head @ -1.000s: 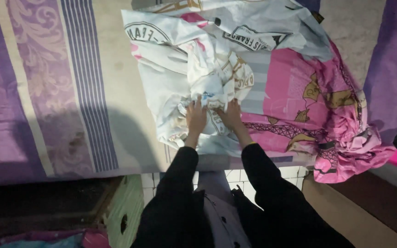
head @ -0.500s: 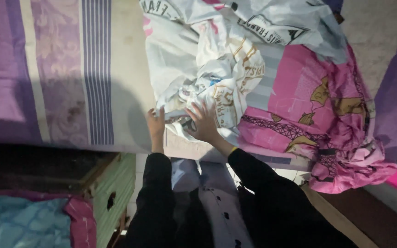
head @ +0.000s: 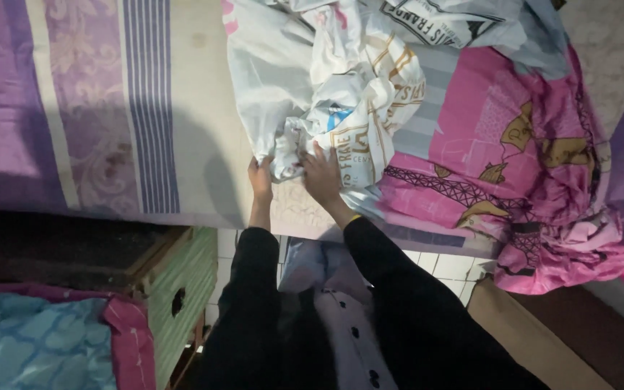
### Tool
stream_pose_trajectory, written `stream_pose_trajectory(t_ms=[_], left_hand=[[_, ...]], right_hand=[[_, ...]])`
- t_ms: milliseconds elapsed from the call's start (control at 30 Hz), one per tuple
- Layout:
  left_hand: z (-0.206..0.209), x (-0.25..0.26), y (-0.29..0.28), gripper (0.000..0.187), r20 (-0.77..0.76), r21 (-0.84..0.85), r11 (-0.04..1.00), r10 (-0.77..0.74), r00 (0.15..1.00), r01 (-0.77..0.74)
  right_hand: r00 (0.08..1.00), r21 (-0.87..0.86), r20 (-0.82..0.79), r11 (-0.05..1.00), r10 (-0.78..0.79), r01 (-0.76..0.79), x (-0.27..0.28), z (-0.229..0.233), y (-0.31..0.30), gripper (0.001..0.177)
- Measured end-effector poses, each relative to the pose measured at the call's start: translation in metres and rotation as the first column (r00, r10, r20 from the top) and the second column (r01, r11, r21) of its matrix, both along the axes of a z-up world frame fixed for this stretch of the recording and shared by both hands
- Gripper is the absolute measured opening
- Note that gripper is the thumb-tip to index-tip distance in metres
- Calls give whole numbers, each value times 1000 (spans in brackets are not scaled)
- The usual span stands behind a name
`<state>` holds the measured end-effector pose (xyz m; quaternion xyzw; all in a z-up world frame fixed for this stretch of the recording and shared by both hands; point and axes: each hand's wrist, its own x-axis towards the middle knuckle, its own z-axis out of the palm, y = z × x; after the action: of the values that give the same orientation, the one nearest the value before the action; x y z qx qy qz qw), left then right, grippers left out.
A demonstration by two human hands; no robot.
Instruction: The person removes a folded blanket and a pillow from a bed, then strips the fitted sheet off the mattress. The person folds the removed sheet and places it on the floor beside the bed.
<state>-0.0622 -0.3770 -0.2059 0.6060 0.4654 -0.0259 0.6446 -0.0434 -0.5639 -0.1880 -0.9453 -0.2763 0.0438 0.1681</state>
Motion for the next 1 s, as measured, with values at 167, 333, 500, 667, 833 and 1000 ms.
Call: stream_pose_trajectory(t_ms=[167, 333, 500, 667, 833, 1000], left_hand=[[25, 47, -50, 60, 295, -159, 987, 25, 955, 23], [191, 138, -112, 32, 655, 87, 900, -374, 656, 426], [180, 182, -156, 57, 493, 589, 649, -760, 422, 480], [146, 194, -222, 60, 383, 771, 456, -890, 248, 444], [61, 180, -281, 75, -220, 708, -86, -970, 103, 701], [95, 187, -282, 59, -247, 394, -81, -969, 20, 916]], right_hand=[[939, 458, 134, 860, -317, 225, 20, 22, -61, 35], [799, 634, -154, 562, -581, 531, 35, 10, -179, 46], [328, 585, -565, -88, -757, 806, 76, 92, -243, 29], [287, 588, -496, -74, -820, 805, 64, -10, -324, 40], [324, 463, -151, 222, -934, 858, 85, 19, -305, 58], [599, 320, -112, 542, -793, 777, 70, -36, -339, 32]])
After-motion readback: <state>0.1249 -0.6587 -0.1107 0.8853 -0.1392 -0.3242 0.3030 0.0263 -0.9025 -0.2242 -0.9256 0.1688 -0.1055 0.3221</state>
